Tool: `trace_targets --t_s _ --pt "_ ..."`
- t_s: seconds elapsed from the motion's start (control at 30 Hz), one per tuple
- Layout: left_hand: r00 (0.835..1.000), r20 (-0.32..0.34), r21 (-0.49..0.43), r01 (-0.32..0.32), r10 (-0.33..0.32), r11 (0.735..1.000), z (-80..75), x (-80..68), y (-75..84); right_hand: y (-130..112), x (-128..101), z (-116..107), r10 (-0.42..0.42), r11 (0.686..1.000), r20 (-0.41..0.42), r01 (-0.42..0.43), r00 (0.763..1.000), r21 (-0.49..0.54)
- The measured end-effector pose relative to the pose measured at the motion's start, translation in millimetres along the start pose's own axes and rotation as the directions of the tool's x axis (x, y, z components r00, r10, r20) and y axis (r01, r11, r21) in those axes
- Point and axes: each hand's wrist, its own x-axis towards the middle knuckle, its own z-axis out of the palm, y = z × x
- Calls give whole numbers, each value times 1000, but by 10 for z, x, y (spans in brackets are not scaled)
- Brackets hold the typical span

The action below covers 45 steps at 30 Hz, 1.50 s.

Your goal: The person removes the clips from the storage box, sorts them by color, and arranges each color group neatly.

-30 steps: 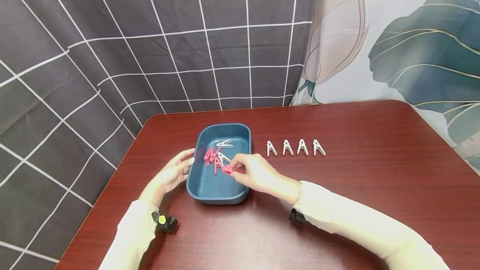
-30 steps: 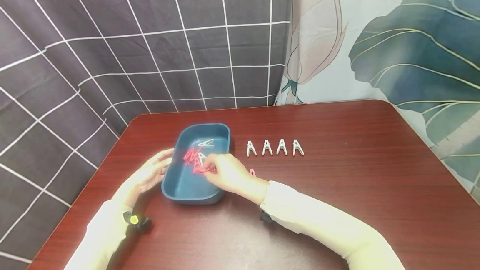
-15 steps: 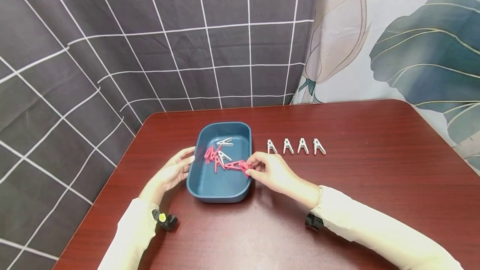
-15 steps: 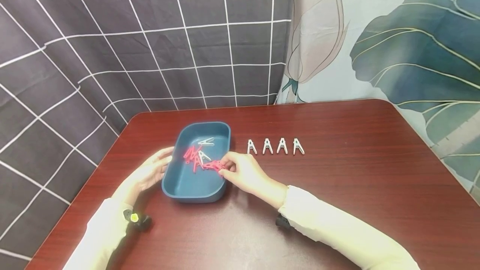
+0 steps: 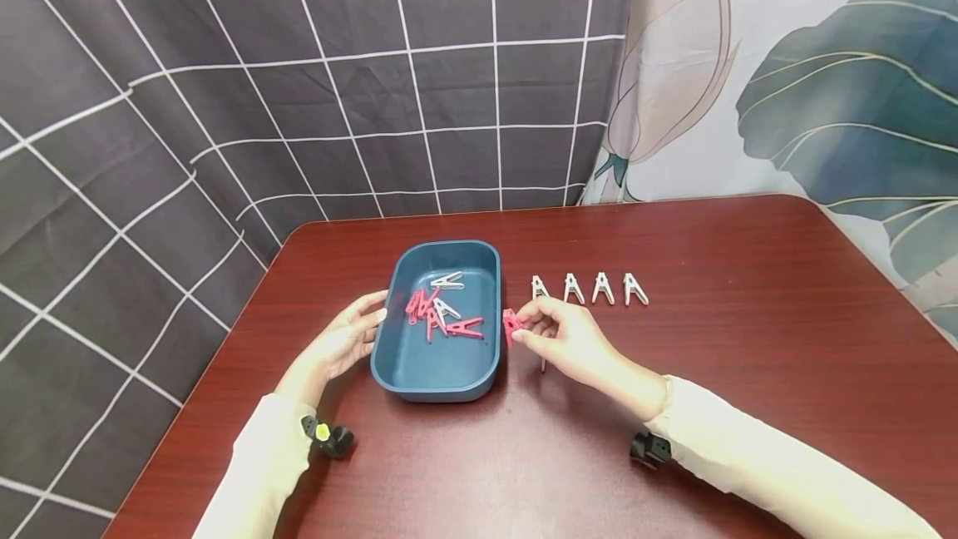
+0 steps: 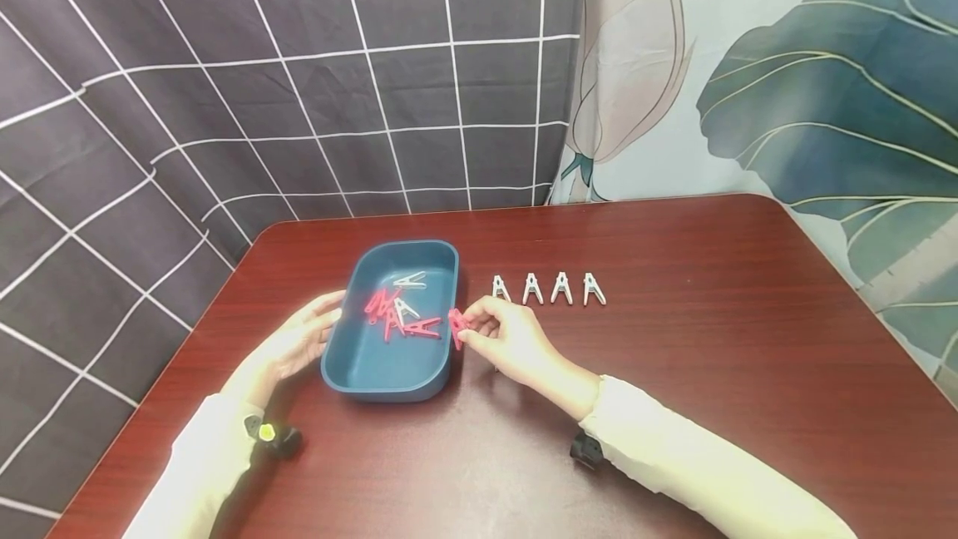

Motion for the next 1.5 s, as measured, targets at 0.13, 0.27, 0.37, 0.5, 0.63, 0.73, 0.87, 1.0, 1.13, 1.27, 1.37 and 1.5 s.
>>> trace_targets --t_s 0.13,0.27,0.37,0.5,0.63,0.73,0.87,1.0,1.13,1.27,1.37,1.5 --pt "1000 1 11 1 -1 1000 -1 -1 11 72 -13 -67 25 1000 -2 -25 1000 12" --pt "1000 1 16 -2 2 1000 -4 -8 30 142 -34 -135 70 996 18 -70 997 48" --pt "1000 1 6 -2 2 1000 -9 -9 35 182 -57 -175 108 991 36 -111 994 81" --pt "1000 6 -7 -4 4 1000 -15 -12 37 231 -80 -215 163 976 58 -170 985 137" --pt "1000 19 -5 -8 8 1000 -18 -12 30 291 -107 -250 212 952 78 -224 974 207" --pt "1000 15 0 -5 5 1000 -15 -4 22 342 -133 -283 240 934 87 -255 967 251" --pt "1000 6 7 2 -2 1000 -18 6 16 400 -165 -340 279 917 96 -295 955 269" --pt "1000 7 6 -1 1 1000 -23 2 20 449 -189 -398 316 904 113 -335 942 267" --pt "1000 16 -2 -8 8 1000 -14 -5 26 508 -205 -444 352 887 138 -377 926 266" --pt "1000 16 -11 -1 2 1000 -1 -3 27 554 -204 -481 395 865 160 -425 905 266" --pt "1000 14 -14 6 -6 1000 3 -1 28 573 -199 -502 420 852 174 -453 891 263" --pt "1000 15 -14 6 -6 1000 3 1 23 602 -200 -510 439 849 184 -473 880 236"
